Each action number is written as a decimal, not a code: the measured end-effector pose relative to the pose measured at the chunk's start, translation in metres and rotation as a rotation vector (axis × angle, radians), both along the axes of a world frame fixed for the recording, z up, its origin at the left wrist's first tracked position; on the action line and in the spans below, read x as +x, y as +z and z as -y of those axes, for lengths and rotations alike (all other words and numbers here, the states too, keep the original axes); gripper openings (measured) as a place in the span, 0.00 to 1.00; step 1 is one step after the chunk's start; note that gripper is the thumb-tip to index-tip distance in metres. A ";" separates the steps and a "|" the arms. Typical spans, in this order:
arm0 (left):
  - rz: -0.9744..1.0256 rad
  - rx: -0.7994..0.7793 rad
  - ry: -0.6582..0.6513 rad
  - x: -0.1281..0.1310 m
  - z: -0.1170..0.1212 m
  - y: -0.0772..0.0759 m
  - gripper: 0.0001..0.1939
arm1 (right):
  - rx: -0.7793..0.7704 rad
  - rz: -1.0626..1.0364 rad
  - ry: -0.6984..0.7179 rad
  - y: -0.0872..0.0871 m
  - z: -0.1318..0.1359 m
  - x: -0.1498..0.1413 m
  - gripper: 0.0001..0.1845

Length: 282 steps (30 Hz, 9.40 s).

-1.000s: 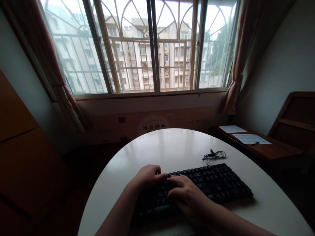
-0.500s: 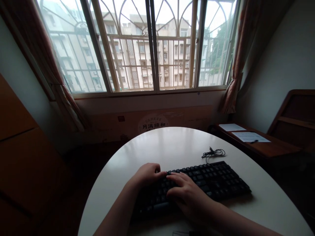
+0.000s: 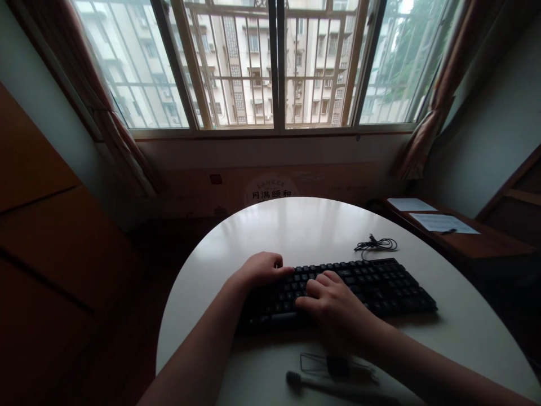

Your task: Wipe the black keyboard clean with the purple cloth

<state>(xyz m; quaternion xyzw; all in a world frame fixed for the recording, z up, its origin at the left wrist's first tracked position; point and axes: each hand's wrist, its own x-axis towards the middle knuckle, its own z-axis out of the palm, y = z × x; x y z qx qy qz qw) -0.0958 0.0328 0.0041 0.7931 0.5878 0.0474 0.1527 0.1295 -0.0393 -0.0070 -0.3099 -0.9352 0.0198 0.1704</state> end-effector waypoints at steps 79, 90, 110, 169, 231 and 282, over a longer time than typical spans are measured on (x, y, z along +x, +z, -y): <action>-0.011 -0.004 -0.006 0.000 0.001 0.001 0.27 | -0.058 0.007 -0.113 -0.003 -0.002 -0.001 0.12; -0.012 -0.019 -0.009 0.000 0.003 0.006 0.26 | -0.071 0.058 -0.060 0.003 0.000 0.008 0.09; -0.004 -0.024 -0.017 -0.002 0.000 0.000 0.28 | -0.181 -0.097 -0.101 -0.004 -0.001 0.010 0.14; 0.007 -0.022 -0.013 0.000 0.004 0.004 0.28 | -0.097 0.078 -0.095 0.008 0.002 0.001 0.10; 0.014 -0.048 -0.011 0.001 0.005 0.007 0.27 | -0.164 -0.022 -0.075 0.006 -0.008 0.022 0.11; 0.139 0.239 -0.094 0.008 0.021 0.032 0.16 | -0.107 -0.562 -0.039 0.011 -0.022 0.039 0.03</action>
